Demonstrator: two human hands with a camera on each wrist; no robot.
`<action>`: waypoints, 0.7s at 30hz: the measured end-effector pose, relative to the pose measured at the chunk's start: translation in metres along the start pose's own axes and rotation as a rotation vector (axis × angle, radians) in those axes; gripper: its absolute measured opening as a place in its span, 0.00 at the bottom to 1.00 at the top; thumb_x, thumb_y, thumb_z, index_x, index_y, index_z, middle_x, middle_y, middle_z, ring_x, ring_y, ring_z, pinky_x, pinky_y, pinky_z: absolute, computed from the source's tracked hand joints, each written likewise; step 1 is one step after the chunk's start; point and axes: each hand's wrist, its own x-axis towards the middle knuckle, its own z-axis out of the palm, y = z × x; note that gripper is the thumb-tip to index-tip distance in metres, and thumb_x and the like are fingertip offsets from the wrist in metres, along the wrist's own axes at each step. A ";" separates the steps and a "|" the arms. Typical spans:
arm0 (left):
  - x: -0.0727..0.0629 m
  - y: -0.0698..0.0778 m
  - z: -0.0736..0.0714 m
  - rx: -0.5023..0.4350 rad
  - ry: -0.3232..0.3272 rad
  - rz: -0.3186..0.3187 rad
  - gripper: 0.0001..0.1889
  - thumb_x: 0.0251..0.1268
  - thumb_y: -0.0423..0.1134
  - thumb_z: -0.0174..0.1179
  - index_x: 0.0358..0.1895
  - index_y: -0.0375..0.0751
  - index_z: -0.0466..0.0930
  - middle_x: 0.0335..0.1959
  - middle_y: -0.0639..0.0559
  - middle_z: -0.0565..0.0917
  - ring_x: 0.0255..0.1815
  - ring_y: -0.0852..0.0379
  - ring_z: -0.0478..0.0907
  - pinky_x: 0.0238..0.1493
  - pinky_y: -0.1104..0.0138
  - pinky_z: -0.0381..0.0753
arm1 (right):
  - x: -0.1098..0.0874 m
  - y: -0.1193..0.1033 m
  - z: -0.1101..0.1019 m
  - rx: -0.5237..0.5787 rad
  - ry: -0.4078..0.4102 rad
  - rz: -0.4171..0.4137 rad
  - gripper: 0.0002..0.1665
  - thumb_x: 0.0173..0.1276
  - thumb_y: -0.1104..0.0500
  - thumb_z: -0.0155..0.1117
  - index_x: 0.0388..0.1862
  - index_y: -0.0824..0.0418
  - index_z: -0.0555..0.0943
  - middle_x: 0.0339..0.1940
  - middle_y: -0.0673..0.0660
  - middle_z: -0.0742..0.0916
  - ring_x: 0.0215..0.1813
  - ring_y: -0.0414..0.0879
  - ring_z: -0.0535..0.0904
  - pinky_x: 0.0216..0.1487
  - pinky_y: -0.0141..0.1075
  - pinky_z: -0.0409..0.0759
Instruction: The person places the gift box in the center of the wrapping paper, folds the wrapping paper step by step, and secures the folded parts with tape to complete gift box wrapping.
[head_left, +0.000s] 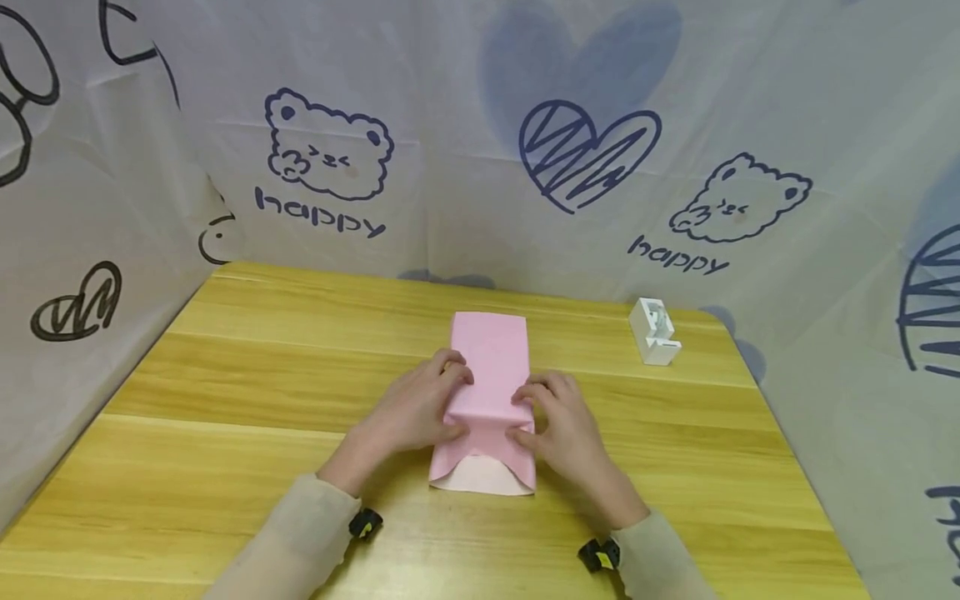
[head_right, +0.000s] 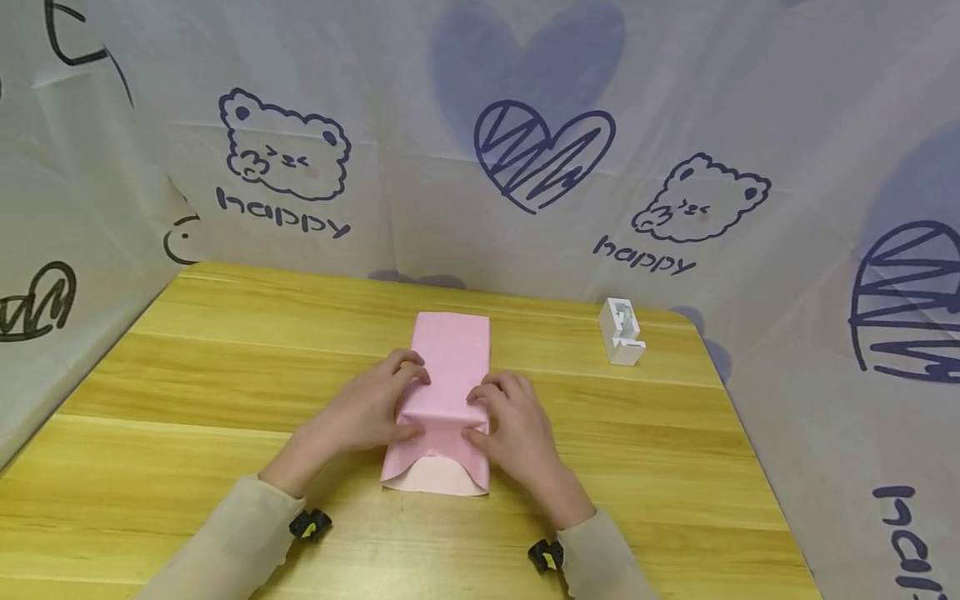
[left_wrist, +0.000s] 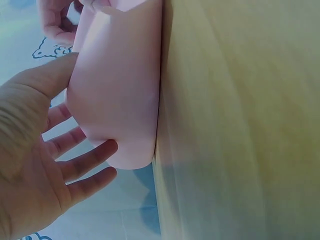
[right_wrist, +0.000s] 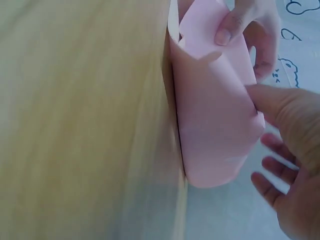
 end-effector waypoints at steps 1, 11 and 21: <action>0.000 0.000 0.000 0.000 0.001 0.000 0.31 0.51 0.46 0.81 0.59 0.48 0.78 0.67 0.49 0.73 0.60 0.47 0.78 0.58 0.51 0.81 | 0.000 0.001 -0.001 -0.014 -0.005 -0.048 0.24 0.52 0.57 0.87 0.47 0.54 0.85 0.57 0.53 0.83 0.62 0.53 0.74 0.63 0.50 0.78; 0.000 -0.001 0.000 0.041 0.003 0.000 0.33 0.48 0.47 0.83 0.59 0.49 0.78 0.62 0.51 0.76 0.53 0.49 0.80 0.52 0.54 0.82 | 0.004 0.005 -0.005 -0.051 -0.090 -0.169 0.21 0.59 0.57 0.83 0.50 0.55 0.86 0.58 0.52 0.84 0.63 0.51 0.75 0.70 0.47 0.75; -0.004 -0.009 -0.007 0.098 -0.052 0.117 0.39 0.63 0.52 0.72 0.75 0.42 0.70 0.69 0.44 0.72 0.62 0.46 0.77 0.63 0.52 0.80 | 0.005 0.003 -0.010 -0.013 -0.157 -0.137 0.27 0.58 0.59 0.82 0.58 0.55 0.85 0.61 0.53 0.82 0.65 0.52 0.72 0.70 0.50 0.76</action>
